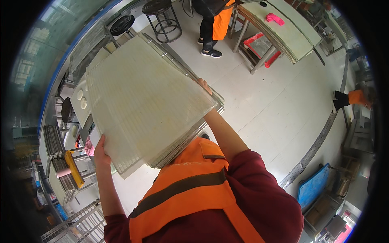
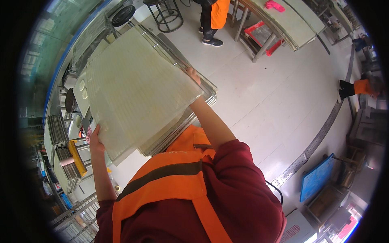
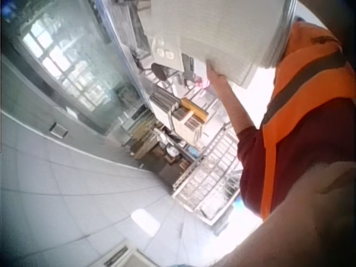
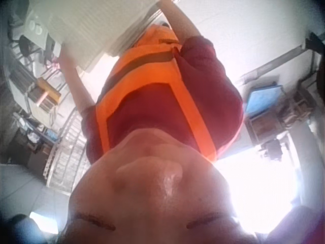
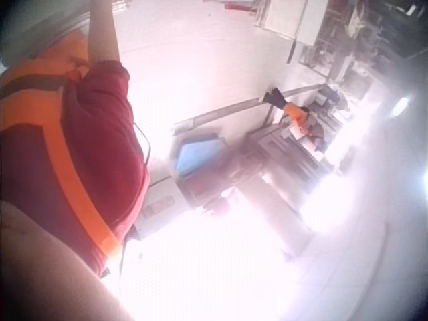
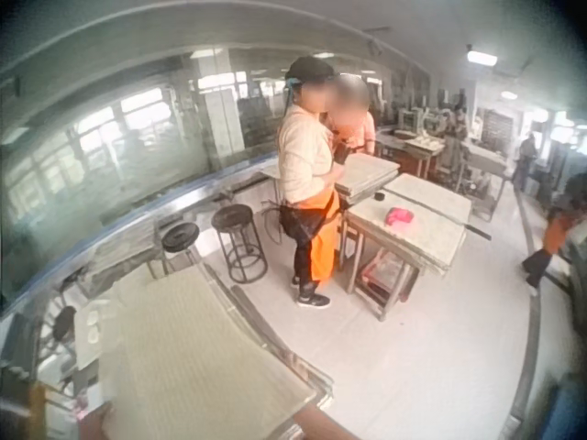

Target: The person fills round dough pieces with a reddish filling, pleats them closed, and places the finished buns on a tray. They then wipe the work surface with a cloth and move trays around the kitchen.

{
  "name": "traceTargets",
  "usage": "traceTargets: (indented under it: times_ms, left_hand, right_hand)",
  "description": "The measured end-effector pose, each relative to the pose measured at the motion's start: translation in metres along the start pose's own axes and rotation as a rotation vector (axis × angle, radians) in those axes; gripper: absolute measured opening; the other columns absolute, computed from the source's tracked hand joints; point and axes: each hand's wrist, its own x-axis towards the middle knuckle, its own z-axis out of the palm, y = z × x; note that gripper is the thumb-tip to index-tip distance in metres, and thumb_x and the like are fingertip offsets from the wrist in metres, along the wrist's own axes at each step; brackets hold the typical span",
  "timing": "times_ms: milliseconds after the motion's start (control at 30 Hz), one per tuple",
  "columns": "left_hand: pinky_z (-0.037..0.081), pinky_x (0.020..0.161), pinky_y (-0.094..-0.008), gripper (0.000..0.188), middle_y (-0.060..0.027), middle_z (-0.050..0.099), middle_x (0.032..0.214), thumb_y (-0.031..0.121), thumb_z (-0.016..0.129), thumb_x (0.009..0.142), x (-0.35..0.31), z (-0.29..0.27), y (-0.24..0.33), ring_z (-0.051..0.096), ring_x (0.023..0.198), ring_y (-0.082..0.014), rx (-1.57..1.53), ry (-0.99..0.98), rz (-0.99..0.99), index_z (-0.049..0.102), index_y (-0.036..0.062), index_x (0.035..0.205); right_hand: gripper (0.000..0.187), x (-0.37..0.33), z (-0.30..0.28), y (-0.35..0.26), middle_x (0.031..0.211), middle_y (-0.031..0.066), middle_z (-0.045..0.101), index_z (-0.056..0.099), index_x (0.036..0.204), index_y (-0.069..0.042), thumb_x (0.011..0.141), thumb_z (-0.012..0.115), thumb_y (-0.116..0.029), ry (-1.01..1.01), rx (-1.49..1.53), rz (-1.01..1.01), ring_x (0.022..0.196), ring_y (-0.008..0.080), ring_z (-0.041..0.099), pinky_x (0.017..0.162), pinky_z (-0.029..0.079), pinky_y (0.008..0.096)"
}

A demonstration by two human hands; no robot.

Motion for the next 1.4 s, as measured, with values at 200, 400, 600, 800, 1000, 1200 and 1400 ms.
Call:
traceTargets:
  times_ms: [200, 400, 600, 800, 1000, 1200, 1400]
  left_hand:
    - [0.05, 0.085, -0.0412, 0.034, -0.0087, 0.063, 0.109, 0.03, 0.054, 0.092, -0.015, 0.014, 0.012, 0.061, 0.099, -0.0252, 0.038, -0.022, 0.016, 0.056, 0.0057, 0.116]
    - [0.05, 0.086, -0.0416, 0.033, -0.0092, 0.063, 0.109, 0.029, 0.054, 0.092, -0.012, 0.02, 0.01, 0.061, 0.099, -0.0256, 0.017, 0.075, -0.039, 0.057, 0.0059, 0.116]
    - [0.048, 0.09, -0.0414, 0.034, -0.0105, 0.062, 0.112, 0.028, 0.054, 0.092, 0.003, 0.01, 0.002, 0.059, 0.103, -0.0266, -0.042, -0.02, -0.129, 0.055, 0.0043, 0.118]
    - [0.046, 0.092, -0.0405, 0.035, -0.011, 0.059, 0.117, 0.025, 0.053, 0.093, 0.022, 0.006, -0.033, 0.057, 0.105, -0.026, -0.1, -0.035, -0.085, 0.052, 0.004, 0.121]
    - [0.047, 0.09, -0.0388, 0.033, -0.008, 0.061, 0.11, 0.028, 0.055, 0.092, 0.029, 0.008, -0.084, 0.058, 0.101, -0.0238, -0.121, -0.088, 0.001, 0.055, 0.0046, 0.116]
    - [0.047, 0.068, -0.0358, 0.026, -0.0041, 0.061, 0.084, 0.028, 0.055, 0.093, 0.05, -0.016, -0.114, 0.057, 0.075, -0.0184, 0.5, 0.033, 0.174, 0.058, 0.0033, 0.101]
    - [0.044, 0.065, -0.0315, 0.033, 0.0, 0.059, 0.081, 0.037, 0.057, 0.09, 0.099, -0.043, -0.075, 0.053, 0.072, -0.016, 0.954, 0.462, 0.642, 0.06, 0.0052, 0.098]
  right_hand:
    - [0.027, 0.009, 0.012, 0.01, 0.093, 0.007, 0.058, 0.063, 0.093, -0.01, 0.075, 0.061, -0.029, -0.068, -0.199, 0.065, 0.095, 0.0232, 0.055, 0.072, 0.044, 0.0361]
    - [0.022, 0.006, 0.007, 0.01, 0.096, 0.0081, 0.063, 0.066, 0.091, -0.012, 0.079, 0.057, -0.028, -0.165, -0.049, -0.148, 0.091, 0.0252, 0.059, 0.079, 0.045, 0.039]
    - [0.025, 0.005, 0.004, 0.022, 0.097, 0.008, 0.066, 0.066, 0.1, -0.014, 0.081, 0.059, -0.029, -0.174, 0.064, -0.221, 0.094, 0.0256, 0.061, 0.081, 0.047, 0.038]
    - [0.038, -0.014, -0.04, 0.061, 0.096, 0.0077, 0.067, 0.063, 0.109, -0.011, 0.076, 0.068, -0.029, -0.166, 0.512, -0.157, 0.089, 0.0224, 0.062, 0.075, 0.05, 0.0363]
    - [0.029, -0.033, -0.111, 0.104, 0.069, 0.006, 0.062, 0.064, 0.098, -0.004, 0.076, 0.068, -0.023, -0.587, 0.474, 0.431, 0.055, 0.0126, 0.055, 0.045, 0.044, 0.0263]
    - [0.028, 0.025, -0.077, 0.11, 0.076, 0.0074, 0.066, 0.066, 0.097, -0.003, 0.084, 0.064, -0.028, -0.236, 0.653, 0.27, 0.07, 0.0149, 0.06, 0.065, 0.048, 0.0282]
    - [0.047, 0.124, -0.013, 0.075, 0.115, 0.0158, 0.062, 0.056, 0.12, -0.002, 0.091, 0.054, -0.038, -0.426, 0.837, 0.063, 0.108, 0.0242, 0.056, 0.092, 0.042, 0.0328]
